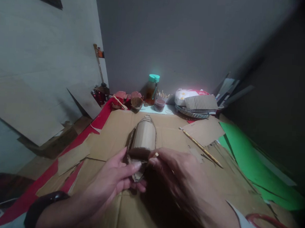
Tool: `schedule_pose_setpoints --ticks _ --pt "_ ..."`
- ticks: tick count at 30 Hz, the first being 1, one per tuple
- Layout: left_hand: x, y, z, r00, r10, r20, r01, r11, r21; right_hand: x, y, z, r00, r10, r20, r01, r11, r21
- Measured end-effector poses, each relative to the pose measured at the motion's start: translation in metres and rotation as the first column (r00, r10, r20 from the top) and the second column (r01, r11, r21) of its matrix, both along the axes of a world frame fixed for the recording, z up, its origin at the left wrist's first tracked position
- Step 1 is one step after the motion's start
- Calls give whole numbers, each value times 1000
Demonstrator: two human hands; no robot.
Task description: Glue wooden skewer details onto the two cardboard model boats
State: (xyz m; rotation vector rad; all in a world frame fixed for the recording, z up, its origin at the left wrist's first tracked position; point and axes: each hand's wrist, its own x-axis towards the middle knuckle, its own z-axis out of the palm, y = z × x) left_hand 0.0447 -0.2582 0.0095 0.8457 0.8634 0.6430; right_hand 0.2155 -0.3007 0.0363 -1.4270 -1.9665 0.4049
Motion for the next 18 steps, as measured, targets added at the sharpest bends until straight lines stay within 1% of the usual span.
schedule_pose_setpoints --ticks 4,8,13,15,18 --pt "-1 -1 1 999 -18 -33 18 1000 17 1 -4 -8 1000 -6 -28 6 1000 -3" --pt "1 -3 -1 999 24 -27 -24 1000 -16 -2 -6 -13 999 -2 -47 -3 996 -88" --pt "1 -6 0 998 58 12 -58 997 -42 -9 -9 -12 998 -22 64 31 989 -146" --pt "0 -6 2 998 51 41 -49 998 -49 -10 -10 -12 997 -17 80 29 988 -153" --pt "-1 -6 4 996 27 82 -23 999 -45 -9 -9 -12 999 -10 35 14 992 -123"
